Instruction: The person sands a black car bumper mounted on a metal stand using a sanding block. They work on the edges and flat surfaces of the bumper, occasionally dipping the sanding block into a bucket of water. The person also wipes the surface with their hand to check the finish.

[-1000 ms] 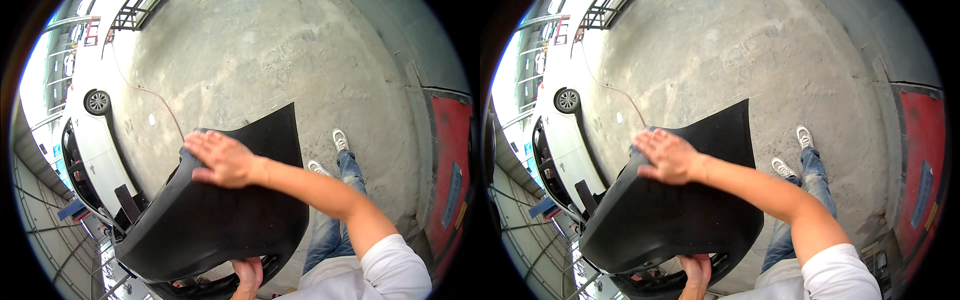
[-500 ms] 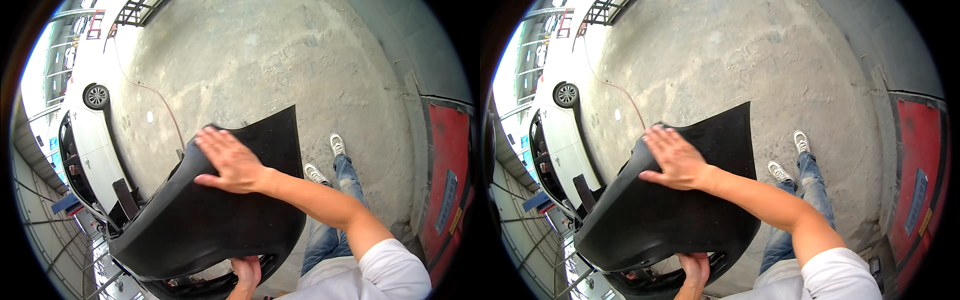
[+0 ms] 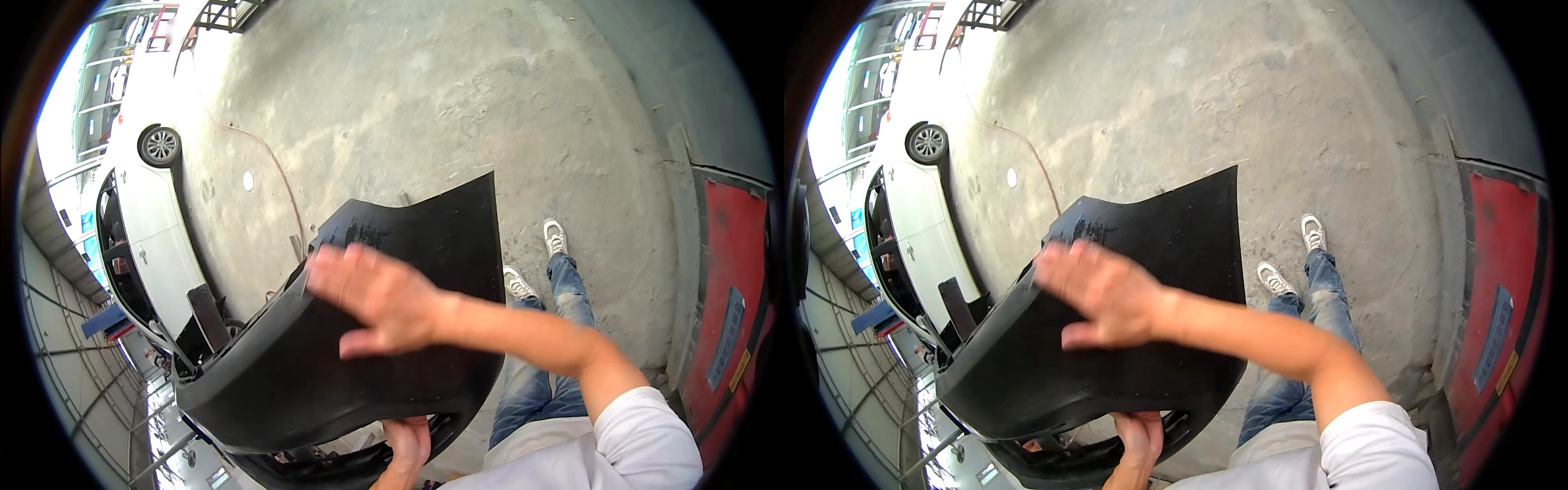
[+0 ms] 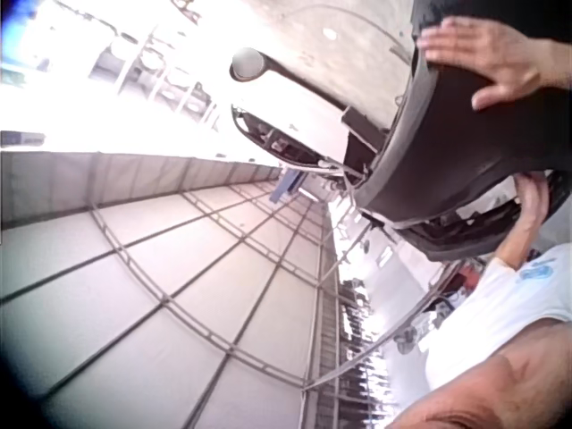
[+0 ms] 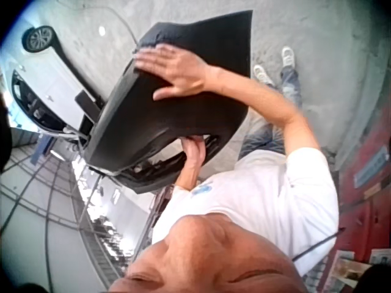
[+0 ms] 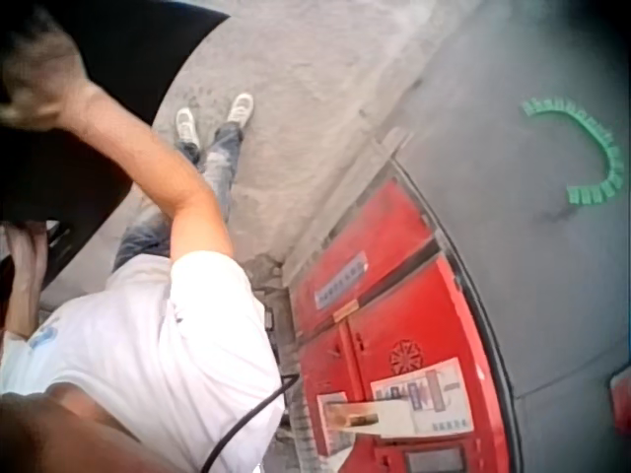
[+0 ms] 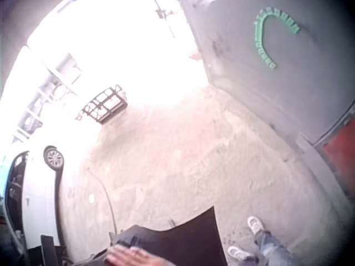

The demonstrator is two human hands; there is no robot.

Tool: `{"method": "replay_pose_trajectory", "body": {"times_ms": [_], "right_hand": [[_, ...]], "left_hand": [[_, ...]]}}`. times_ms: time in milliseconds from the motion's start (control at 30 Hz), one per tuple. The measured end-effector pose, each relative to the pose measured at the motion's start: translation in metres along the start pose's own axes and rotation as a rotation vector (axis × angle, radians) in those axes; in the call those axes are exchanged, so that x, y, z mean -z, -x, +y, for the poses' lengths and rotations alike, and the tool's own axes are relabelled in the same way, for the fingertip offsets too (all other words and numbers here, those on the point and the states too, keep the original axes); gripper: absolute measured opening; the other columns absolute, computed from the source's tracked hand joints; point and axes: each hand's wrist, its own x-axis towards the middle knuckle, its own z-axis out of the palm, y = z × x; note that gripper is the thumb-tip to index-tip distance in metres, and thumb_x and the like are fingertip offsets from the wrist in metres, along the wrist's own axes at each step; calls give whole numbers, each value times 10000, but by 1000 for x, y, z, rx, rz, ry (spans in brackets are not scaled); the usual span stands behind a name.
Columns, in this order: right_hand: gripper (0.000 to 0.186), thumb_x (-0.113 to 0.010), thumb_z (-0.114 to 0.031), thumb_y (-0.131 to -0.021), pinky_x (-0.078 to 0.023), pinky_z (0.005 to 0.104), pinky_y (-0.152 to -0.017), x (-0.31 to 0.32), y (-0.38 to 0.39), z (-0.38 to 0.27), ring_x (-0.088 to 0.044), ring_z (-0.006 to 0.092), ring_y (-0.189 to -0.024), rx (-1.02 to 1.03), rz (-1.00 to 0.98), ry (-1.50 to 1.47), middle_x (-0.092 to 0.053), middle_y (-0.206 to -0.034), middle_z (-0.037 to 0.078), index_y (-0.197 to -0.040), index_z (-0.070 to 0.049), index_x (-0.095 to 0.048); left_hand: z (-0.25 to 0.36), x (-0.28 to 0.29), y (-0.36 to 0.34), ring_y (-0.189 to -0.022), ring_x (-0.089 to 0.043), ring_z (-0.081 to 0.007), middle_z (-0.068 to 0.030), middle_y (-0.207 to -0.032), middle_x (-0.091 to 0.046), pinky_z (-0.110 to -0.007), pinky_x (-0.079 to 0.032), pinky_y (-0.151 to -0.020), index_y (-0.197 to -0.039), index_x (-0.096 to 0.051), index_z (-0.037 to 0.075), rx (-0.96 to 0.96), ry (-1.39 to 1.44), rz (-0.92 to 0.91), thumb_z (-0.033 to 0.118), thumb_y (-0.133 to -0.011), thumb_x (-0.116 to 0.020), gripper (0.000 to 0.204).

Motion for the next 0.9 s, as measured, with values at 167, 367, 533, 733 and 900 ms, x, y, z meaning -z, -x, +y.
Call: {"method": "replay_pose_trajectory", "body": {"times_ms": [167,367,533,733,900], "right_hand": [[852,-420,-639,-1023,-229,478,-1255,0,-20,81,-336,392,-1508,-444,-49,-38,-385,-1598,257,-1513,58,-417],[955,-593,-651,-904,-197,530,-1258,-19,-29,-43,-268,412,-1535,-170,33,-108,-356,-1607,262,-1493,80,-421],[906,-556,-606,-949,-98,491,-1294,-27,-8,-58,-201,353,-1574,153,-70,-304,-285,-1657,238,-1534,63,-383],[863,-604,-433,-985,-101,537,-1270,-2,110,91,-132,410,-1583,-444,32,84,-205,-1678,269,-1598,52,-239],[1039,-505,-731,-909,-69,507,-1289,2,65,-50,-143,366,-1589,-151,-123,-119,-266,-1666,241,-1579,40,-318]], "left_hand": [[1,-12,-1,-1358,-517,-205,-20,-1474,-560,-408,-389,-1169,-1473,-493,140,-9,16,40,634,-1039,-410,663],[-4,-1,-4,-1287,-571,-182,-6,-1408,-610,-391,-440,-1116,-1431,-533,151,-2,27,32,633,-1043,-411,631],[3,8,-8,-1267,-584,-171,-4,-1388,-627,-390,-457,-1104,-1414,-549,156,-5,68,-96,624,-1042,-423,611],[4,-13,-2,-1327,-543,-205,-32,-1452,-580,-413,-417,-1152,-1461,-510,134,-14,50,48,583,-1059,-420,610],[10,-13,13,-1366,-507,-180,-20,-1438,-570,-403,-390,-1173,-1467,-495,153,79,-6,57,631,-1027,-458,651]]}}
